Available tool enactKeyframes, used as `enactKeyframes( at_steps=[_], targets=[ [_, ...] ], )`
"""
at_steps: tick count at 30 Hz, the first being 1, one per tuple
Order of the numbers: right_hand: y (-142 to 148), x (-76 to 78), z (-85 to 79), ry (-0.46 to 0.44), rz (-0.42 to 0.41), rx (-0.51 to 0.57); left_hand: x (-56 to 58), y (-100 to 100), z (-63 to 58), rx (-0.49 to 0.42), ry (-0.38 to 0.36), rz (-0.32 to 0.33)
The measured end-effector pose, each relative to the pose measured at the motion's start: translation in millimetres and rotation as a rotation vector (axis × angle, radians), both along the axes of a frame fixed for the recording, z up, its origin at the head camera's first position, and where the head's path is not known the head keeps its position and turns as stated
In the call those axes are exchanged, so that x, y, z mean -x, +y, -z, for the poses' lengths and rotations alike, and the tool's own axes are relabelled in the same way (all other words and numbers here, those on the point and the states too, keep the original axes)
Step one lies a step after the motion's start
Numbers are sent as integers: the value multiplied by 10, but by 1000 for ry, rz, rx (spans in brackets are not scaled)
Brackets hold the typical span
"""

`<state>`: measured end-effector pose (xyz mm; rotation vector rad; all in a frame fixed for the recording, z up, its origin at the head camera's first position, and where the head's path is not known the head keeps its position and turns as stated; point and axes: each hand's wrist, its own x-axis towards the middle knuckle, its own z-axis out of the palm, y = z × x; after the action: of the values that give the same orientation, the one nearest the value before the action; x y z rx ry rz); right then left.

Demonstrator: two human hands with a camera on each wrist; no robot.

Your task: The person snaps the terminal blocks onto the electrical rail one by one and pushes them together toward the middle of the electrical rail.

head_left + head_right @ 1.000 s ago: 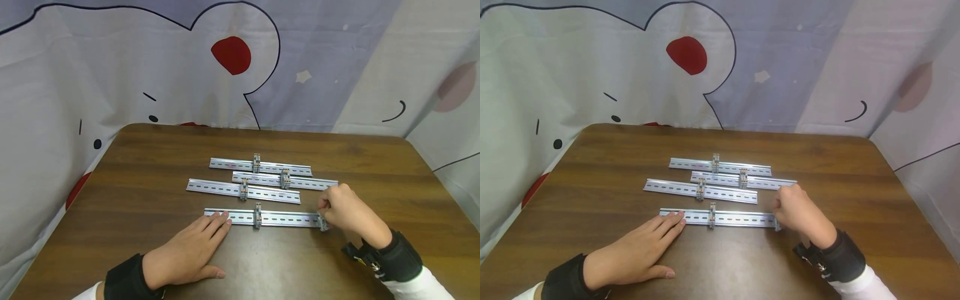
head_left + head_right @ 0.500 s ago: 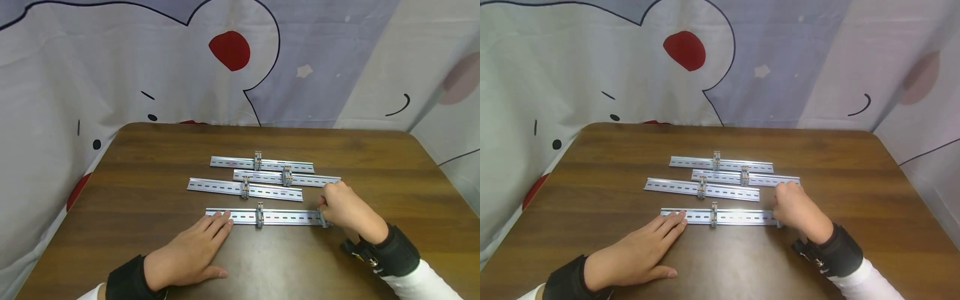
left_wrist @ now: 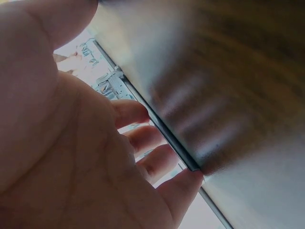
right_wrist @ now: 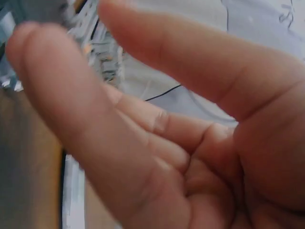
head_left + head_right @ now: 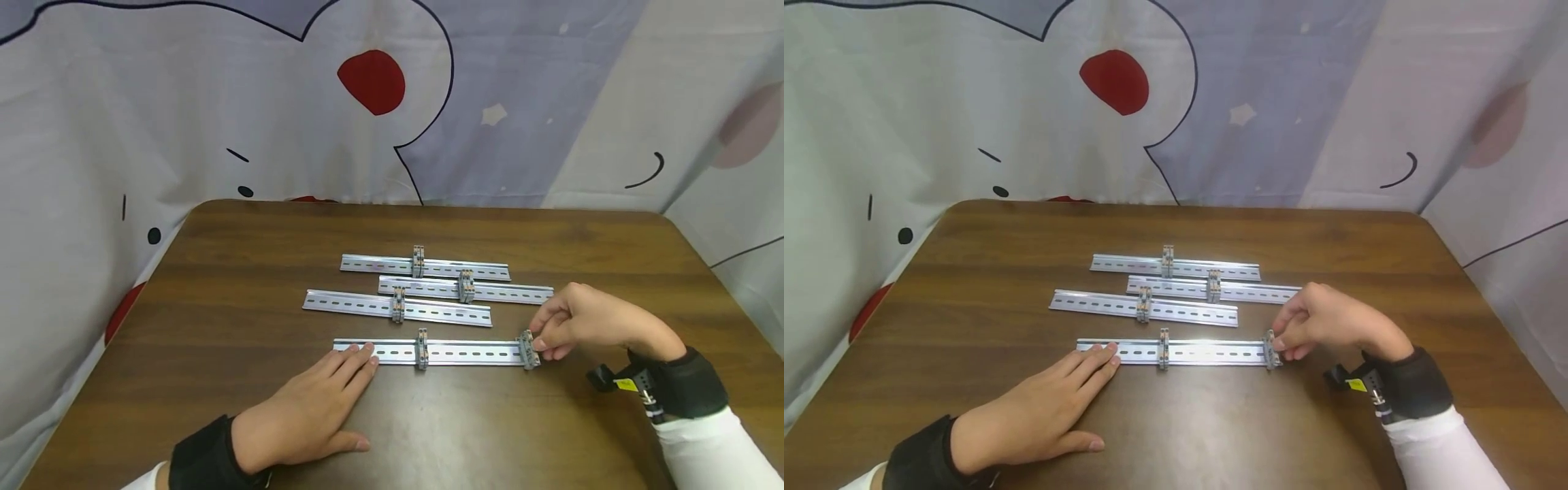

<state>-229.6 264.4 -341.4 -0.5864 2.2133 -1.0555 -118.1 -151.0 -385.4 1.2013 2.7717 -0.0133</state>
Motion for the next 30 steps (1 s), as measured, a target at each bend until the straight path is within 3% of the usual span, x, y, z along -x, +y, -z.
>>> enactKeyframes(
  at_steps=[5, 19, 30],
  targets=[
    [11, 48, 108, -109, 24, 37, -19, 19, -26, 15, -38, -17],
    [-99, 40, 196, -181, 87, 145, -26, 15, -26, 9, 42, 4],
    [-343, -18, 280, -179, 117, 205, -31, 17, -35, 9, 38, -7]
  ],
)
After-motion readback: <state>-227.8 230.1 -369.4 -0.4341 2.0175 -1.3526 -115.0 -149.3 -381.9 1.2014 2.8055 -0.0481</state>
